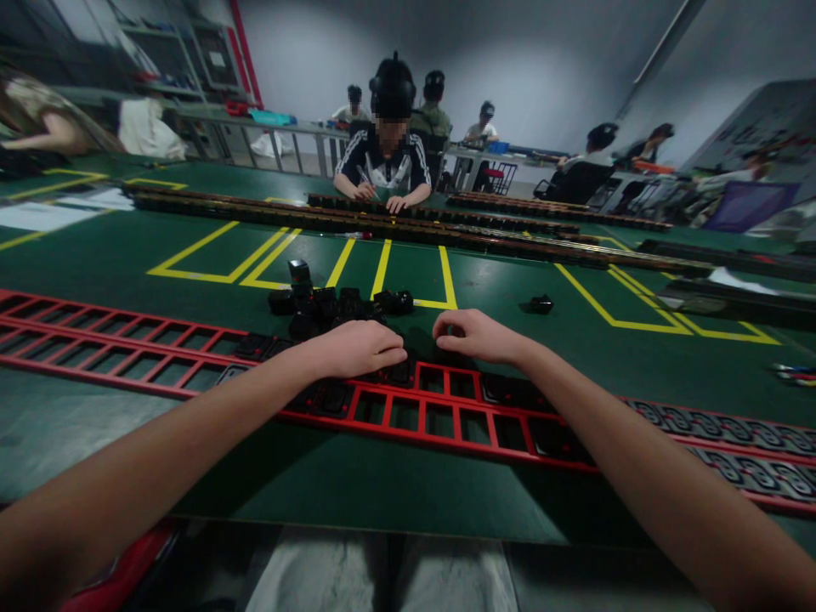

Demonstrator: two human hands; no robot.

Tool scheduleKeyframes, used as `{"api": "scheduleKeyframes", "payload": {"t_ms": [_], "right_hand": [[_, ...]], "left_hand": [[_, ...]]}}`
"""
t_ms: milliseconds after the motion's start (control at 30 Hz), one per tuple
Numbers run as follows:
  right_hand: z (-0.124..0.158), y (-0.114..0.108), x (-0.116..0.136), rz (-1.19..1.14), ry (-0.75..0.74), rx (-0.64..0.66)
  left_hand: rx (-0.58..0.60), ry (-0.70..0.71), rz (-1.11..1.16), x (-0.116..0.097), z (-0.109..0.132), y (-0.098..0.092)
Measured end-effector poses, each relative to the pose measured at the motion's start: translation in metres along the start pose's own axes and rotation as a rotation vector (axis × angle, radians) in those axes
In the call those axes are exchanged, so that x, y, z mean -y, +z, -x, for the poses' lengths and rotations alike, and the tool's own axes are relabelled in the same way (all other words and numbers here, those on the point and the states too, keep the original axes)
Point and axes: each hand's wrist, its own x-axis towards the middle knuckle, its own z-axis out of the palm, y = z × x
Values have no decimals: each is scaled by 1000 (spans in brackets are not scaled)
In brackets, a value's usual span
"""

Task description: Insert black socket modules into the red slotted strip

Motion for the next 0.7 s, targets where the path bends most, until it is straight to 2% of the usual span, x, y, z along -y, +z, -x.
{"api": "scheduleKeyframes", "payload": {"t_ms": [167, 600, 700], "right_hand": [[0, 0, -1, -47, 6, 8], [-1, 0, -8, -52, 3, -96], [-1, -1, -9, -113, 1, -115]], "left_hand": [[-5, 4, -16, 0, 0, 0], [-3, -1, 5, 1, 0, 1], [-2, -2, 4, 1, 0, 1]]}}
